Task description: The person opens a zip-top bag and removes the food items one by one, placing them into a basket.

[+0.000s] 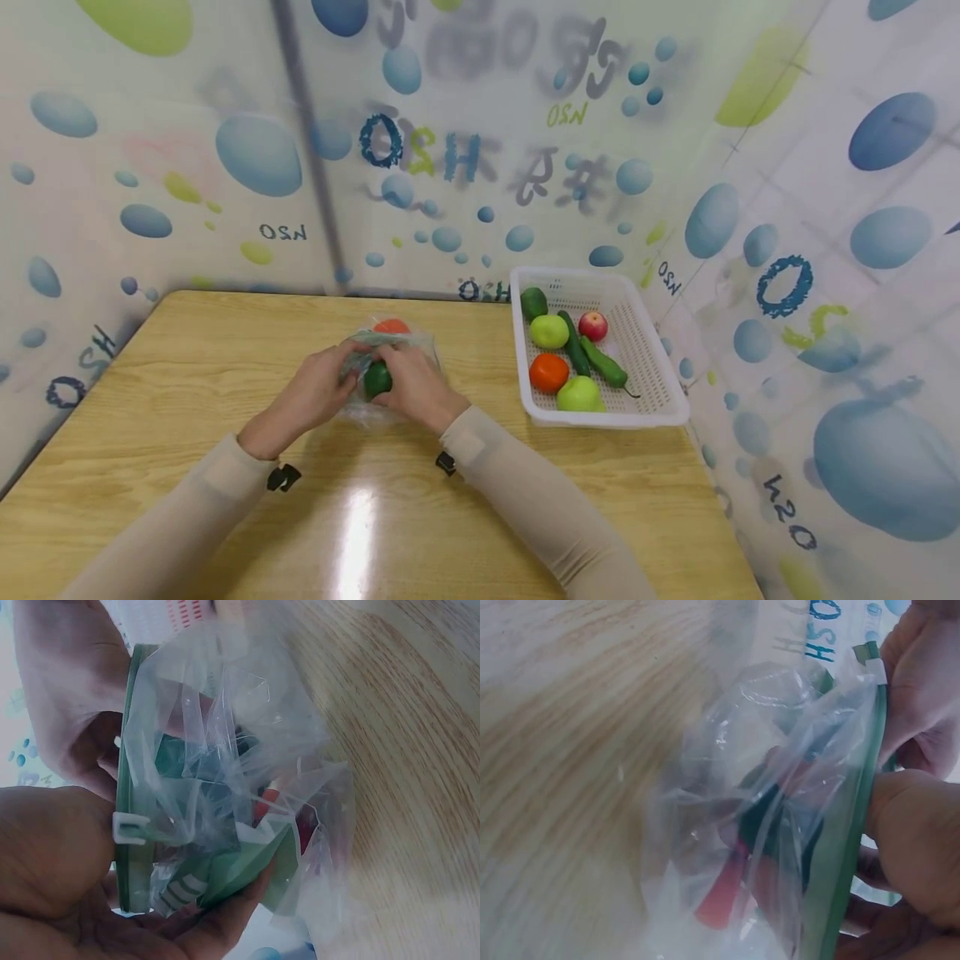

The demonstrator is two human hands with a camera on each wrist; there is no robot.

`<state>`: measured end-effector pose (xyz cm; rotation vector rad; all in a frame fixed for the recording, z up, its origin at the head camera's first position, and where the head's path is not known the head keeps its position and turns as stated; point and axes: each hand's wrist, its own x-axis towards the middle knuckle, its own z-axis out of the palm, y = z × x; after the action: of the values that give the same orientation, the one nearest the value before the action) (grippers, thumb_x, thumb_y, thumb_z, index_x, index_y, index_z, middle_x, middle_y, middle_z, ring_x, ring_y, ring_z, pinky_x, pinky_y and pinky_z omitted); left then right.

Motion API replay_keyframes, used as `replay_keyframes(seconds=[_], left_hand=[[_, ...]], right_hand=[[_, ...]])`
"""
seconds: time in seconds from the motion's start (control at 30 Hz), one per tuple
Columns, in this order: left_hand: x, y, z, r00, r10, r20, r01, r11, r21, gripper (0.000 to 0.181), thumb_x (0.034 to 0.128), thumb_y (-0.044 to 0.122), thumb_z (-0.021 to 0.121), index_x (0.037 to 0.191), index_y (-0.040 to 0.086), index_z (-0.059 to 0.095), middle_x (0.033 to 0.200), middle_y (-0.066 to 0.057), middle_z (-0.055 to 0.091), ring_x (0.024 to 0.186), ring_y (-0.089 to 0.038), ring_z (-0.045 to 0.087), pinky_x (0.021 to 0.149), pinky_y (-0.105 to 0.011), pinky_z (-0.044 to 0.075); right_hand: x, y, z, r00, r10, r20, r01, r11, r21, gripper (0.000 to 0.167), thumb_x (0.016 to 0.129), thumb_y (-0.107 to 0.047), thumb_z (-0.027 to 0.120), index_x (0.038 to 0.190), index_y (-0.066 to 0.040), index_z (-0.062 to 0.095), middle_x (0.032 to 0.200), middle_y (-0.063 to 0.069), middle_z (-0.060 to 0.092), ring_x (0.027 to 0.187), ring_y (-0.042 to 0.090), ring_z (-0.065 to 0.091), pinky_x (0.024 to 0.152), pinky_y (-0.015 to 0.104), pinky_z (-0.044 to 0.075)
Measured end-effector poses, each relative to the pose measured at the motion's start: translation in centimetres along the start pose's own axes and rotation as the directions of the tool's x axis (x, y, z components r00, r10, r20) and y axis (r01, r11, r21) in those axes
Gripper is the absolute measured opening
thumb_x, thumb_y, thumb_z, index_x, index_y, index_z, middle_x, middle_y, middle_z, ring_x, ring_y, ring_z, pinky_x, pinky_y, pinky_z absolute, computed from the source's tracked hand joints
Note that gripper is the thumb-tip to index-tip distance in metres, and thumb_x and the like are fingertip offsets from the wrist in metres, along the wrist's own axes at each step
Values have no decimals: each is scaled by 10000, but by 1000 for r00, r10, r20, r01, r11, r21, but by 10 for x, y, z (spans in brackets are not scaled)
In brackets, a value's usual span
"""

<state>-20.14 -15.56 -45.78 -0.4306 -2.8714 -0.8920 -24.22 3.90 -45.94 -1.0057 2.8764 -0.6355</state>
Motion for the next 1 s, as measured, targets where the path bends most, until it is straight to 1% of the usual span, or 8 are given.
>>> replay_keyframes(seconds=[0.1,0.2,0.43,0.57,0.8,1.0], left_hand=[[0,0,0,1000,-4,5,4,1000,6,435,1071,-100,659,1506,-96,642,1283,-346,772,1140,-474,794,893,-558,704],[0,-1,0,1000,-10,11,10,1000,11,437,1071,-95,666,1507,-87,643,1277,-350,771,1131,-481,795,870,-547,705],[0,0,0,1000,12,-8,-12,1000,18,430,1057,-97,703,1484,-81,655,1272,-352,778,1154,-507,794,903,-589,709],[1,-1,0,1000,-2,-10,2,1000,17,425,1065,-89,705,1486,-75,653,1274,-355,775,1167,-503,795,909,-588,711],[3,-1,-1,1000,-5,-15,5,1000,19,401,1061,-100,681,1461,-88,659,1289,-370,769,1181,-511,793,929,-601,710],[2,-2,-2,999,10,-33,-9,1000,19,372,1059,-101,679,1430,-86,669,1268,-369,775,1130,-490,800,889,-580,711]], right_hand=[[-2,0,-6,1000,-6,-3,6,1000,13,576,953,-234,1004,1438,-82,734,1454,148,775,1349,301,765,1158,463,658],[-4,-1,-11,1000,5,0,-5,999,35,574,959,-233,999,1439,-83,724,1444,161,759,1325,307,767,1133,475,670],[-7,0,-19,1000,15,-9,-15,998,59,593,960,-218,996,1453,-88,693,1509,174,726,1363,317,736,1130,480,670],[-8,-1,-24,1000,14,-17,-12,997,74,603,965,-178,984,1474,-89,673,1531,183,711,1370,337,738,1140,492,666],[-12,0,-34,999,19,-33,-17,999,52,614,966,-175,983,1479,-87,656,1489,177,717,1326,340,760,1132,489,668],[-17,2,-43,998,13,-57,-11,999,44,594,966,-186,983,1459,-93,664,1436,173,728,1285,333,770,1109,485,681]])
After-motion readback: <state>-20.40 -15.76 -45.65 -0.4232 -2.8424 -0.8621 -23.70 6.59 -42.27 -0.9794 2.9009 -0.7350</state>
